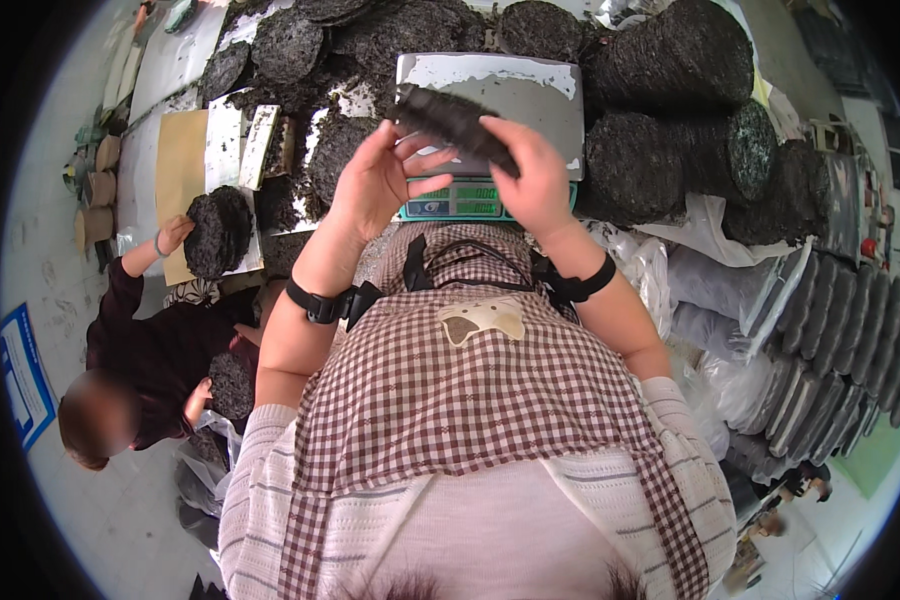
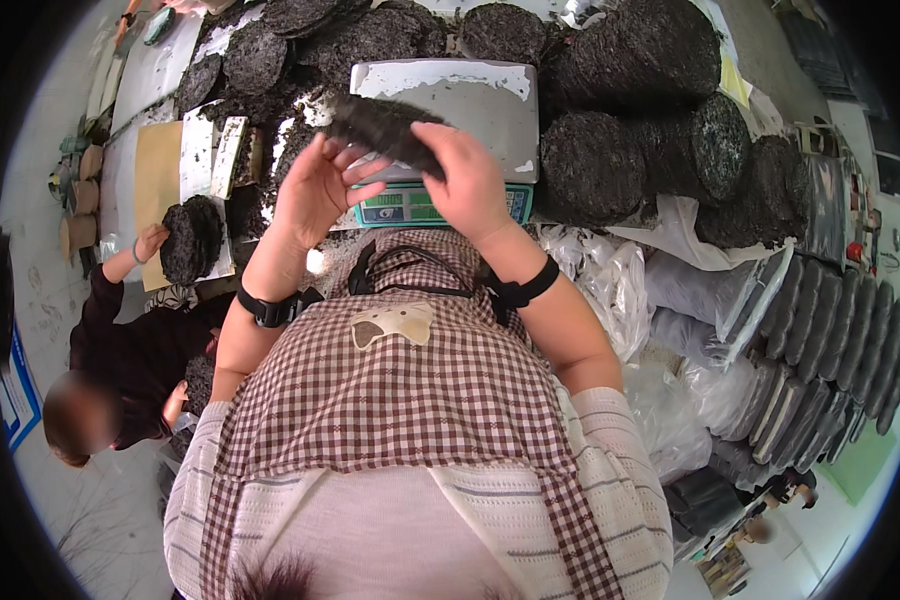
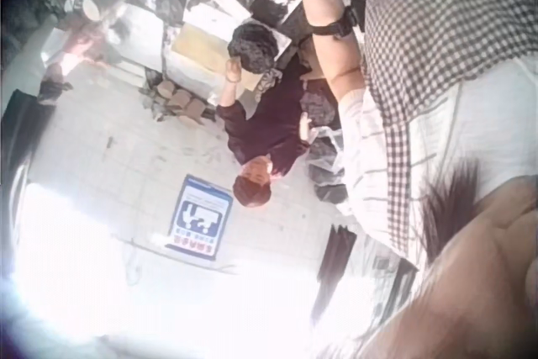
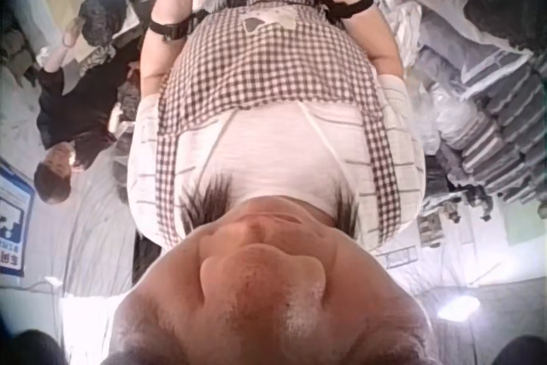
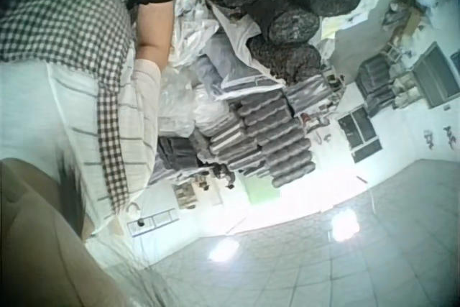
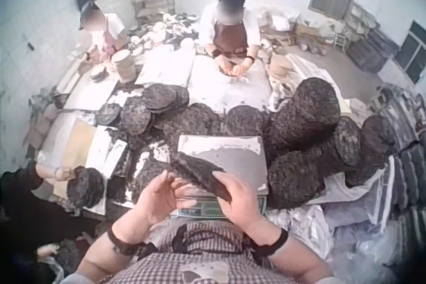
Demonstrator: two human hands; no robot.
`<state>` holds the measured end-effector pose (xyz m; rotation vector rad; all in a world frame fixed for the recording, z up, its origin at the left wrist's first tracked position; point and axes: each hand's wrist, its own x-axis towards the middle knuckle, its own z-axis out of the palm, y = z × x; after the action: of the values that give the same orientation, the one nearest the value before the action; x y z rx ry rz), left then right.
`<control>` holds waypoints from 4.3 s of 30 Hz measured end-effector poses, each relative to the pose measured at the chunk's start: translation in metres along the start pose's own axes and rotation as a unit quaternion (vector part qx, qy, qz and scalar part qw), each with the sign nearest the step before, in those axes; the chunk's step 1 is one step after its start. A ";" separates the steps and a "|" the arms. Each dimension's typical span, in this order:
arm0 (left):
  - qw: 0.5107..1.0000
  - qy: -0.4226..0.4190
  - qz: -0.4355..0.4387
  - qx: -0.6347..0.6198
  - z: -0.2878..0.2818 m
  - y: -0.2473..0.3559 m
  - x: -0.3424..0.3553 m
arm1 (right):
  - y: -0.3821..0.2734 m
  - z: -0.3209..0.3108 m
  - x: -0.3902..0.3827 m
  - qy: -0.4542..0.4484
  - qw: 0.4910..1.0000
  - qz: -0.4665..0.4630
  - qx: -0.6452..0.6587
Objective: The person repeatedly picks up dark compressed tea cakes and places them on a digital scale to weigh them. After weighing, the cakes are set aside on the table. The process is repeated for multiple cakes throughout the clip.
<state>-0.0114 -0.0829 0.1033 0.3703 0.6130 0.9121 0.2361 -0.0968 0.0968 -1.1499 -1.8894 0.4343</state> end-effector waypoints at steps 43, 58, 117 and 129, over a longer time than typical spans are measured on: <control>0.713 0.224 0.322 0.581 0.020 -0.044 0.073 | 0.030 0.037 0.005 0.056 0.818 0.382 0.427; 0.972 0.092 0.202 0.082 0.022 -0.013 0.050 | 0.027 0.010 0.022 0.033 0.822 0.342 0.454; 0.458 0.162 -0.023 0.874 -0.187 -0.010 -0.007 | 0.073 -0.156 -0.099 0.002 0.927 0.259 -0.272; 0.422 0.225 -0.138 0.867 -0.210 -0.051 0.024 | 0.156 -0.145 -0.117 -0.180 0.893 0.217 -0.352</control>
<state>-0.1023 -0.0827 -0.0942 1.8573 1.9842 -0.4068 0.4633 -0.1349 0.0192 -2.1197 -2.1791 0.1979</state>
